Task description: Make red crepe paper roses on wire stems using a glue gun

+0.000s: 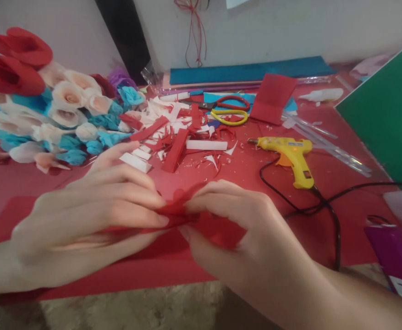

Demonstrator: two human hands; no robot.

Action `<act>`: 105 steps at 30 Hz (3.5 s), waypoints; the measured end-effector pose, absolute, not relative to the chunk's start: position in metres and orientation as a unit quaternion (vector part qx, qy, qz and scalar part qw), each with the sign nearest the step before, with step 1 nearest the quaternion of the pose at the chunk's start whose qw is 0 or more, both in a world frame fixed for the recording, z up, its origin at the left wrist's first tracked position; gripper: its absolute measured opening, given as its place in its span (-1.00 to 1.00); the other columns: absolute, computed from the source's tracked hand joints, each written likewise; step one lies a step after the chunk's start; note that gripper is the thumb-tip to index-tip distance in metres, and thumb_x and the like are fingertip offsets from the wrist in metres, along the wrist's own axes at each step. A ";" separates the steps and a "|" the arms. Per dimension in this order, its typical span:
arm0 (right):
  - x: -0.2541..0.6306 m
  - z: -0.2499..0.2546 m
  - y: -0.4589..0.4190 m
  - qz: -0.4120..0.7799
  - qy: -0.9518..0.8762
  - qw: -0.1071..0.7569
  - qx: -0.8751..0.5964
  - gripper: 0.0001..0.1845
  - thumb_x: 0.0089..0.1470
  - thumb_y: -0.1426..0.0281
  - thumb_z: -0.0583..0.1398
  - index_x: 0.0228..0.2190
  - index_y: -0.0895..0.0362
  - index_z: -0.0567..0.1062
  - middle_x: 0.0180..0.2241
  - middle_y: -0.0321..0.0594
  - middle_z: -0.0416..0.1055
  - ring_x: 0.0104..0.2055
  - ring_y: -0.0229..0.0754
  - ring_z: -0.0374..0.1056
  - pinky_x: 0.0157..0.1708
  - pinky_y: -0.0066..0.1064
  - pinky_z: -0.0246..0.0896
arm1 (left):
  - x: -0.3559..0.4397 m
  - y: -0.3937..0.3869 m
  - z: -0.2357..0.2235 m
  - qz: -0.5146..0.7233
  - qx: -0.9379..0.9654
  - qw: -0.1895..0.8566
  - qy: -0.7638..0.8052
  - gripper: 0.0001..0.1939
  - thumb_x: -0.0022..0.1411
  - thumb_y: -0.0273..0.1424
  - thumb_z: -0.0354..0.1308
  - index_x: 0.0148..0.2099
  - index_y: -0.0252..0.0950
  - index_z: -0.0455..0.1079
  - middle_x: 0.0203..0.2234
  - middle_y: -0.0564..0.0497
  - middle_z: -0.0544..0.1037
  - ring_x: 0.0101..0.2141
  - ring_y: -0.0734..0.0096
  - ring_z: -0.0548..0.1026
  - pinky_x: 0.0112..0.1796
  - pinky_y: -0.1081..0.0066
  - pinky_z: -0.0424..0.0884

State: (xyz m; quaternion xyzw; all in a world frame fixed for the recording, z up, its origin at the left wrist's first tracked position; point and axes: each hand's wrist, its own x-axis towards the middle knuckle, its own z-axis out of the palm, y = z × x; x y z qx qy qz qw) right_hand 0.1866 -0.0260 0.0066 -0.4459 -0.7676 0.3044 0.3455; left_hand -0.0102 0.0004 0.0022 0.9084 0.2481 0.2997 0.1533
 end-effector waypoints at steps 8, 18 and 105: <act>0.185 0.006 -0.026 0.306 -0.762 0.352 -0.449 -0.74 -0.25 0.68 0.23 -0.46 0.14 0.51 -0.45 -0.41 0.48 -0.44 -0.48 0.39 -0.35 -0.91 0.21 | -0.009 0.000 0.002 0.294 0.906 0.163 0.257 -0.92 0.10 -0.46 0.13 -0.36 -0.16 0.40 -0.43 0.19 0.58 -0.37 0.40 0.50 0.12 0.12 0.07; 0.185 0.007 -0.026 0.345 -0.745 0.341 -0.459 -0.77 -0.24 0.69 0.22 -0.51 0.15 0.50 -0.52 -0.42 0.45 -0.49 -0.46 0.36 -0.43 -0.88 0.23 | -0.008 0.002 0.004 0.298 0.912 0.150 0.240 -0.91 0.08 -0.49 0.14 -0.39 -0.17 0.40 -0.45 0.20 0.58 -0.42 0.44 0.50 0.12 0.12 0.11; 0.182 -0.019 -0.037 0.688 -0.429 0.375 -0.449 -0.91 -0.01 0.50 0.22 -0.40 0.08 0.46 -0.42 -0.38 0.47 -0.41 -0.35 0.43 -0.35 -0.62 0.35 | 0.004 -0.006 -0.031 0.426 0.665 0.533 0.304 -0.85 0.07 -0.56 0.19 -0.27 -0.27 0.41 -0.32 0.04 0.47 -0.28 0.49 0.43 -0.21 0.51 0.39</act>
